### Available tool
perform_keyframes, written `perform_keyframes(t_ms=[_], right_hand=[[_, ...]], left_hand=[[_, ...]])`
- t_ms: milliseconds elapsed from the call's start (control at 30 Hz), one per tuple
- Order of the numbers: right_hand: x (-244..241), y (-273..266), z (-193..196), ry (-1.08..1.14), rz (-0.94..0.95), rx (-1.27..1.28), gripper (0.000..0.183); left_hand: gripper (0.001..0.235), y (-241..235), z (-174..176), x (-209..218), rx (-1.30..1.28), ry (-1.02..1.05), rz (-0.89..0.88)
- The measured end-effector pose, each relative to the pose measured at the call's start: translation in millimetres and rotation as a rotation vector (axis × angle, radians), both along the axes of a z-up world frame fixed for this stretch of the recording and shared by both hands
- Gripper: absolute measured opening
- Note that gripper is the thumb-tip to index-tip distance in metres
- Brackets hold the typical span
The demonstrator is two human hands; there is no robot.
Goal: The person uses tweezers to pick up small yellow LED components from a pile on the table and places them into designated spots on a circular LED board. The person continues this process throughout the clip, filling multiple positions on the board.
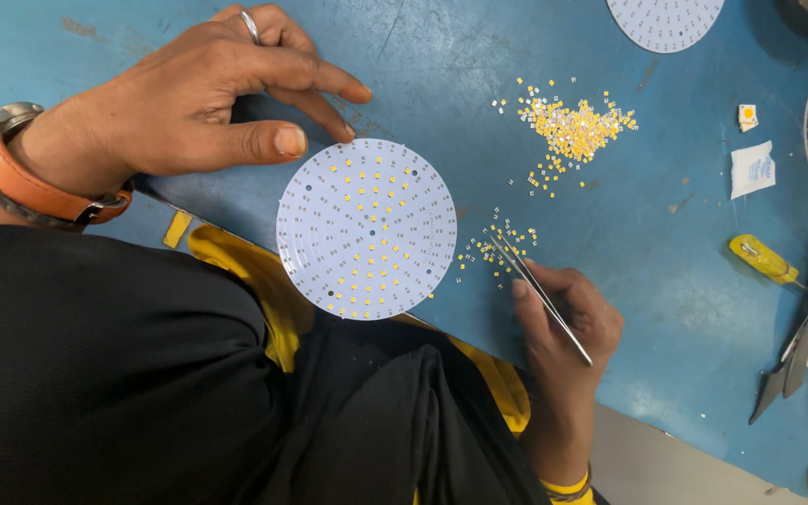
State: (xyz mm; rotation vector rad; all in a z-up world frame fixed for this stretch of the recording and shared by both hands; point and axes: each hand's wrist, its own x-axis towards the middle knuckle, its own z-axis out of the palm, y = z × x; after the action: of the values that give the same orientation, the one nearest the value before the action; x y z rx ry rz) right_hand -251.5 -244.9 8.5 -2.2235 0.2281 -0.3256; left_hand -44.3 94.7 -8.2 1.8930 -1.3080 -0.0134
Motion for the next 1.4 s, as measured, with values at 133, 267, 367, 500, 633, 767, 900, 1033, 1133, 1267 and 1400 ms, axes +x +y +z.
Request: perform_keyframes(t_ms=[133, 267, 367, 500, 633, 767, 900, 1033, 1133, 1267, 1400], right_hand=[[0, -2, 0, -0.018, 0.034, -0.119, 0.016], [-7, -3, -6, -0.031, 0.008, -0.037, 0.014], [-20, 4, -12, -0.078, -0.025, -0.052, 0.009], [-34, 23, -26, -0.129, 0.083, -0.125, 0.014], [-36, 38, -30, -0.136, 0.123, -0.091, 0.013], [-34, 39, -28, -0.177, 0.207, -0.095, 0.013], [-26, 22, -10, 0.032, 0.29, -0.039, 0.013], [-4, 7, 1, 0.038, 0.352, -0.012, 0.015], [8, 2, 3, 0.077, 0.375, -0.061, 0.019], [12, 1, 3, 0.089, 0.421, -0.035, 0.02], [13, 0, 3, 0.099, 0.429, -0.087, 0.02]], left_hand=[[0.07, 0, 0, 0, -0.003, 0.015, -0.015], [0.068, 0, 3, 0, -0.021, -0.002, -0.022], [0.065, 1, 2, 2, -0.034, -0.003, -0.034], [0.059, 3, -2, 0, -0.063, 0.014, -0.032], [0.062, 13, -5, -11, -0.099, 0.119, 0.007], [0.065, 18, -3, -22, -0.093, 0.058, 0.034], [0.068, 19, -5, -25, -0.084, 0.064, 0.041], [0.073, 19, -8, -21, -0.079, 0.07, 0.042], [0.074, 20, -7, -20, -0.079, 0.056, 0.039], [0.076, 20, -6, -20, -0.08, 0.063, 0.038], [0.074, 20, -2, -19, -0.08, 0.052, 0.025]])
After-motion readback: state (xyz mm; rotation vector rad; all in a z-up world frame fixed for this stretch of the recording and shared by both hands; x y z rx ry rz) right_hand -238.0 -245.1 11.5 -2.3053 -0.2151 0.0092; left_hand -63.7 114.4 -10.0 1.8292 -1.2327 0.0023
